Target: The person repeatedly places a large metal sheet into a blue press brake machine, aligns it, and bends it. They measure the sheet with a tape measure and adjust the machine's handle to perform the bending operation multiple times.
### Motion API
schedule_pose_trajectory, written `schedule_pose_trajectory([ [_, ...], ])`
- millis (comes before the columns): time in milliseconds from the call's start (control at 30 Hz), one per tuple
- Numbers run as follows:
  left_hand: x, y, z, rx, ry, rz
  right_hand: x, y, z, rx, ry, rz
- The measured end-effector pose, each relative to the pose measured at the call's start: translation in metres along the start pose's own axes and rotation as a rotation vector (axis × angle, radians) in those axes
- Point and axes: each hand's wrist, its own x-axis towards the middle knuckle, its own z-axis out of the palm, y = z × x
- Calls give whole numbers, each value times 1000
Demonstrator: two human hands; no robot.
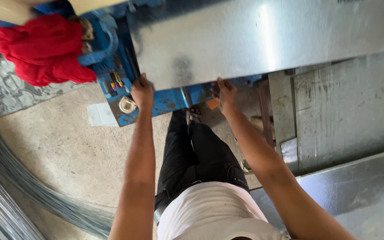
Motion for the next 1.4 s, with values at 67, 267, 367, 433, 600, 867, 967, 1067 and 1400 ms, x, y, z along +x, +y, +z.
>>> schedule_pose_trajectory([
  [67, 1, -5, 3, -24, 11, 9, 12, -1, 6, 16, 52, 64],
  [267, 25, -14, 23, 12, -5, -27, 29, -30, 30, -30, 81, 45],
  [367, 46, -18, 31, 153, -4, 44, 31, -43, 47, -28, 56, 81],
  [433, 53, -17, 33, 147, -78, -35, 34, -41, 58, -43, 34, 82],
  [600, 65, -8, 36, 100, -65, 20, 60, -19, 70, -30, -5, -82],
  [867, 61, 21, 12, -198, -285, -110, 76, -10, 84, 55, 86, -48],
  [967, 45, 15, 3, -312, -364, -129, 60, 4, 81, 102, 121, -42],
  [1067, 48, 15, -1, -339, -379, -101, 59, 3, 88, 189, 119, -33],
  [1400, 49, 18, -6, -284, -451, -176, 36, 50, 146, -36, 153, -235],
])
